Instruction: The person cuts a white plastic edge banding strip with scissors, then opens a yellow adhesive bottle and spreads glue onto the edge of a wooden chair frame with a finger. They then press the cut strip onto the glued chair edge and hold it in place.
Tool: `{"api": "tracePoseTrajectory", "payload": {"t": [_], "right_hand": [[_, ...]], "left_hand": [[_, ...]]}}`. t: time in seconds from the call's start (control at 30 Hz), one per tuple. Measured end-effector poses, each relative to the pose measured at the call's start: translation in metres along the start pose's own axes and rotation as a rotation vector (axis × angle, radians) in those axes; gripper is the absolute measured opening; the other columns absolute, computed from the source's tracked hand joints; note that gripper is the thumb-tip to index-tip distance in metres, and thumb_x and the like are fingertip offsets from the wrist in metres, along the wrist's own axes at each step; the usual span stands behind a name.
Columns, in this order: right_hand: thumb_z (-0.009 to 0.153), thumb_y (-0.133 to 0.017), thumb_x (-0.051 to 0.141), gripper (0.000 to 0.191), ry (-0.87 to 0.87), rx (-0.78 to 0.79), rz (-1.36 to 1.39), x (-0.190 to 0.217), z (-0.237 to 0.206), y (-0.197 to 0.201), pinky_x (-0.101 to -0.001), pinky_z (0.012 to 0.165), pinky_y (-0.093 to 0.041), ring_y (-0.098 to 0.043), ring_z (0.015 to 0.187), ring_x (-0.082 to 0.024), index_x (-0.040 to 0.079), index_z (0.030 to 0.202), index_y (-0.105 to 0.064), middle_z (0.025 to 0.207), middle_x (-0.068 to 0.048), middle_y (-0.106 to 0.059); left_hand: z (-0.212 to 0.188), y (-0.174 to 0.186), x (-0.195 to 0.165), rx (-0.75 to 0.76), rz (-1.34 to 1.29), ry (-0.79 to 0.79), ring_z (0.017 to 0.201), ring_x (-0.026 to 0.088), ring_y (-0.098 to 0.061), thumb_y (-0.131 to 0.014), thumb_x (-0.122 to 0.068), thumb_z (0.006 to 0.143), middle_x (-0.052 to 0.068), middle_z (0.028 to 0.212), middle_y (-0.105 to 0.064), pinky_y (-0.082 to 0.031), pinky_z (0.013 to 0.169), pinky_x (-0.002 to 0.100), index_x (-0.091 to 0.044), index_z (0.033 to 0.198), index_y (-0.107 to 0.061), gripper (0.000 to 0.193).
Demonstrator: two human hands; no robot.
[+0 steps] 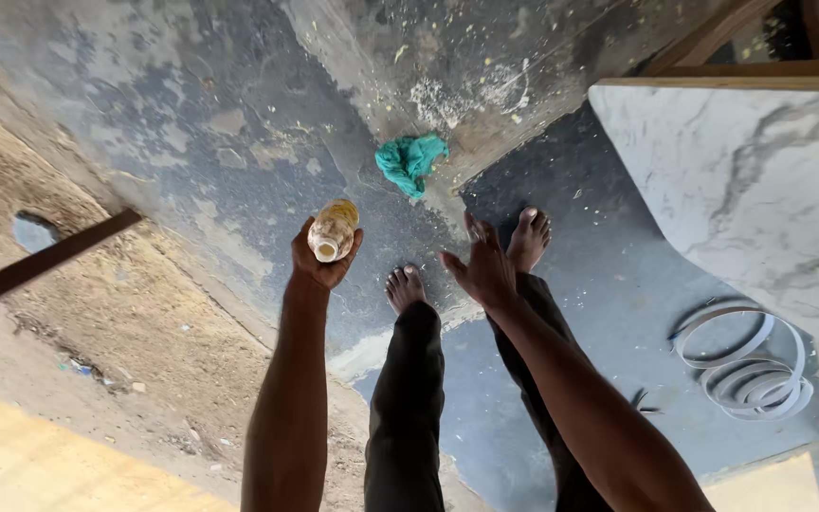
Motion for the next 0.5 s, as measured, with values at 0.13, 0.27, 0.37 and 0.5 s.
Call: {"api": "tracePoseTrajectory", "payload": {"t": [0.13,0.27,0.37,0.5], "right_hand": [[0.083,-0.077,0.047,0.099,-0.082,0.184,-0.256,0.037,0.116,-0.083,-0.0551,0.092,-0.049,-0.058,0.117,-0.044,0.013,0.162,-0.029,0.142,-0.024,-0.045],[0.103,-0.065,0.043,0.048,-0.084,0.223,-0.384,0.032,0.155,-0.118,-0.0511,0.093,-0.052,-0.065,0.112,-0.037,0.001,0.126,-0.065,0.129,-0.021,-0.061],[0.106,-0.058,0.023,0.029,-0.128,0.119,0.281,-0.007,0.121,-0.105,-0.0407,0.083,-0.052,-0.068,0.092,-0.027,0.006,0.127,-0.067,0.106,-0.014,-0.075],[0.095,-0.068,0.007,0.028,-0.412,0.261,1.498,-0.039,0.005,-0.045,-0.0342,0.086,-0.056,-0.069,0.099,-0.017,-0.002,0.121,-0.061,0.108,-0.006,-0.073]], "left_hand": [[0.095,0.031,-0.028,0.135,0.011,0.048,0.109,0.039,-0.066,-0.044,-0.050,0.106,0.021,0.124,-0.064,-0.059,0.094,0.057,-0.002,0.137,-0.052,0.058],[0.131,0.063,-0.029,0.182,-0.063,0.107,0.115,0.040,-0.065,-0.042,-0.050,0.108,0.025,0.129,-0.061,-0.058,0.099,0.058,0.002,0.141,-0.048,0.062],[0.101,0.084,-0.022,-0.010,0.022,0.116,0.122,0.041,-0.060,-0.039,-0.056,0.104,0.026,0.134,-0.054,-0.051,0.104,0.061,0.000,0.143,-0.043,0.069],[-0.020,0.077,-0.024,-0.529,0.552,-0.326,0.129,0.036,-0.051,-0.042,-0.055,0.102,0.022,0.142,-0.042,-0.048,0.103,0.057,-0.005,0.149,-0.031,0.070]]}}
Point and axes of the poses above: each hand's wrist, its own z-axis towards the middle knuckle, its own y-axis out of the back of the hand, x = y × z, the point moved 3 cm from there along z, towards the middle knuckle
